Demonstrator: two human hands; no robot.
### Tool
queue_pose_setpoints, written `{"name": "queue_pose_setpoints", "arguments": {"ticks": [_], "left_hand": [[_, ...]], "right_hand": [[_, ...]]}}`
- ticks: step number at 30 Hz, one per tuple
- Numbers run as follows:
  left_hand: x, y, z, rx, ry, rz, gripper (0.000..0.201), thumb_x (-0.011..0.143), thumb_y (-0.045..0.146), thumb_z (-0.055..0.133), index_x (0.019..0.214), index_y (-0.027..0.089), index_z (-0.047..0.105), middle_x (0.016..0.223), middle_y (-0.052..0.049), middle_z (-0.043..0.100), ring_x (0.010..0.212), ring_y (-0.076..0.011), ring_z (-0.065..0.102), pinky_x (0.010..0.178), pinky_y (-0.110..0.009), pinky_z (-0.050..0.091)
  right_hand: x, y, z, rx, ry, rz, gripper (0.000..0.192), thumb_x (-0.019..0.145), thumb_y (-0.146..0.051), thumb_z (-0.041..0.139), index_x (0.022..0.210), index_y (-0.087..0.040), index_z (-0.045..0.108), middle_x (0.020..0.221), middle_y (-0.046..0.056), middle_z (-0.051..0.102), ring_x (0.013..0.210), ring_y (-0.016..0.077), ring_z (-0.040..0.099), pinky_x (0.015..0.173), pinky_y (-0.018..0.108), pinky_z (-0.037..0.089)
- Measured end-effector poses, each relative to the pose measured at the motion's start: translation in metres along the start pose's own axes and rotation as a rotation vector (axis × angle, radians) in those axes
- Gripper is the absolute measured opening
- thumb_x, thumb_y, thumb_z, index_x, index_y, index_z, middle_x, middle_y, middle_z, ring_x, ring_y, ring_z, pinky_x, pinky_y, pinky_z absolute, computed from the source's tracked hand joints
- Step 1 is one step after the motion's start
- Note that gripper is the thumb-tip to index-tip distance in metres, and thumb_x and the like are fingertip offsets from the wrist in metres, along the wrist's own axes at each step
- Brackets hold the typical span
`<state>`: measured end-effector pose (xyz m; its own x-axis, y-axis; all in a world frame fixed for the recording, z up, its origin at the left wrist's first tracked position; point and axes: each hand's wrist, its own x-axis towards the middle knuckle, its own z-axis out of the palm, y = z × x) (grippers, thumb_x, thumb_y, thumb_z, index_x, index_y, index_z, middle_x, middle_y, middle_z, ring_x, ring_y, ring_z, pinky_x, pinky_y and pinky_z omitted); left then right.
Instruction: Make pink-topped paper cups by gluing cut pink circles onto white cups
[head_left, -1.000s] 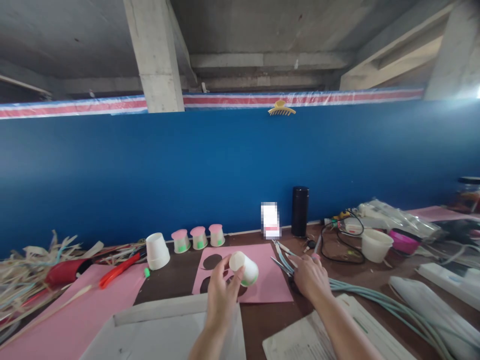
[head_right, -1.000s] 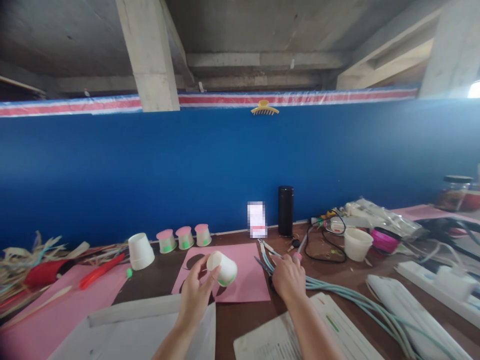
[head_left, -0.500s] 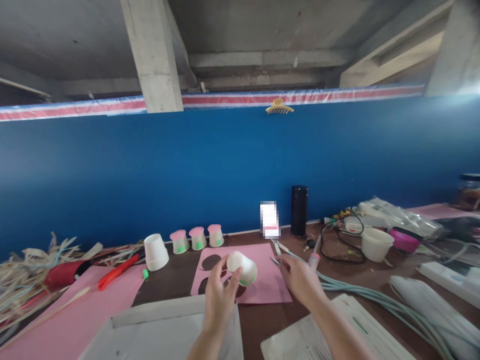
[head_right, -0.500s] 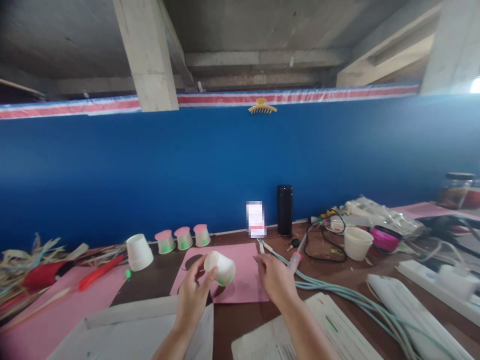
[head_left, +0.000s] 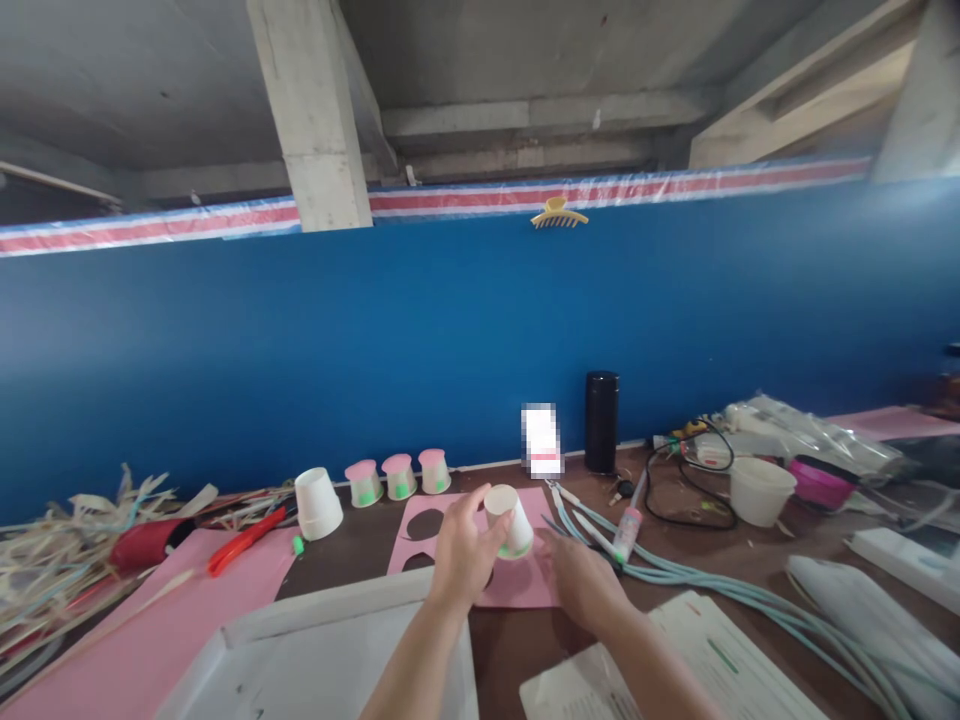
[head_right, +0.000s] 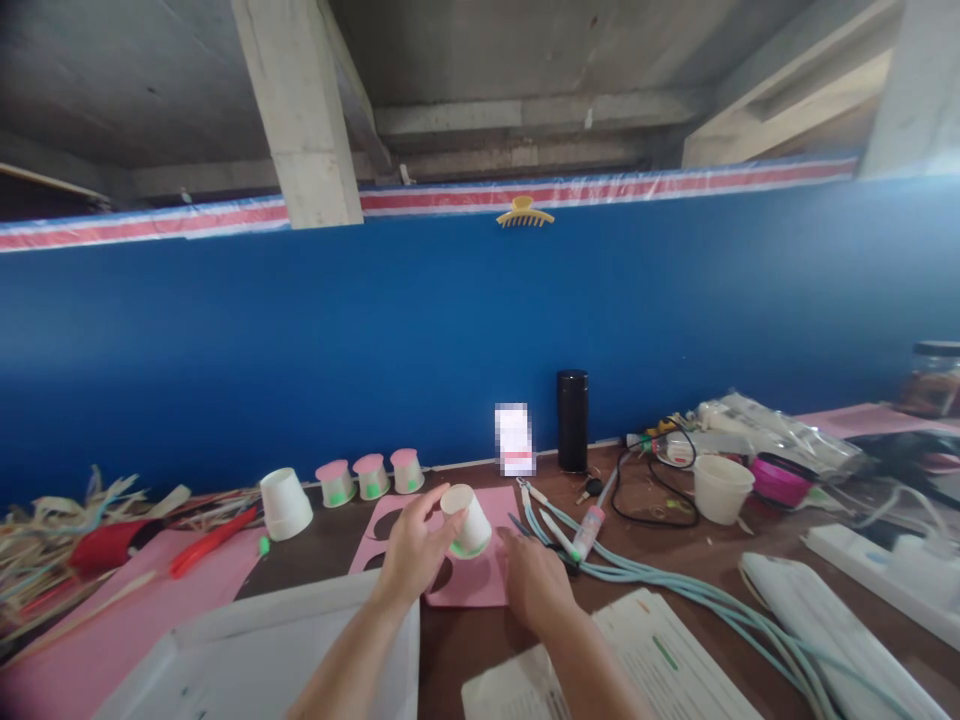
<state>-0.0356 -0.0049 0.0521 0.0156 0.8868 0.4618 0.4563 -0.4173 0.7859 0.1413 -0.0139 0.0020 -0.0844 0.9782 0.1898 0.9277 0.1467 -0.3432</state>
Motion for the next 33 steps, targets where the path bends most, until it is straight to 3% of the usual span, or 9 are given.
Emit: {"name": "queue_pose_setpoints", "arguments": {"ticks": [6,13,20,26,33], "left_hand": [[-0.003,-0.021,0.016,0.011,-0.001,0.064,0.052,0.078,0.046,0.057,0.124,0.021,0.055,0.123,-0.01,0.059,0.115,-0.0272,0.051,0.096,-0.044,0.04],[-0.007,-0.041,0.017,0.088,-0.032,0.178,0.049,0.078,0.047,0.057,0.119,0.021,0.059,0.115,-0.01,0.063,0.109,-0.0258,0.055,0.093,-0.042,0.044],[-0.008,-0.041,0.017,0.151,-0.053,0.181,0.048,0.077,0.049,0.058,0.115,0.02,0.062,0.112,-0.01,0.064,0.106,-0.0262,0.057,0.091,-0.04,0.046],[-0.009,-0.041,0.019,0.18,-0.058,0.187,0.046,0.077,0.049,0.058,0.113,0.021,0.062,0.11,-0.009,0.065,0.104,-0.0261,0.057,0.09,-0.04,0.047],[-0.01,-0.039,0.019,0.202,-0.065,0.218,0.044,0.076,0.046,0.06,0.112,0.022,0.062,0.109,-0.008,0.065,0.102,-0.0252,0.058,0.089,-0.04,0.047]], "right_hand": [[-0.001,-0.001,-0.006,0.033,-0.004,0.036,0.041,0.084,-0.016,0.039,0.122,-0.025,0.053,0.101,0.008,0.07,0.091,0.0229,0.066,0.071,0.028,0.043],[0.0,-0.001,-0.012,0.08,0.004,0.095,0.054,0.079,-0.009,0.04,0.131,-0.022,0.048,0.115,0.008,0.066,0.102,0.0221,0.062,0.078,0.029,0.042],[0.002,0.006,-0.028,0.106,0.147,0.204,0.041,0.084,-0.014,0.037,0.12,-0.022,0.055,0.116,0.006,0.065,0.108,0.021,0.057,0.088,0.031,0.037],[0.004,0.02,-0.042,0.111,0.219,0.335,0.033,0.088,-0.027,0.035,0.11,-0.026,0.061,0.11,0.005,0.067,0.101,0.0244,0.059,0.073,0.031,0.04],[0.003,0.026,-0.047,0.114,0.225,0.372,0.031,0.086,-0.03,0.04,0.107,-0.028,0.063,0.107,0.003,0.068,0.098,0.0239,0.061,0.071,0.03,0.041]]}}
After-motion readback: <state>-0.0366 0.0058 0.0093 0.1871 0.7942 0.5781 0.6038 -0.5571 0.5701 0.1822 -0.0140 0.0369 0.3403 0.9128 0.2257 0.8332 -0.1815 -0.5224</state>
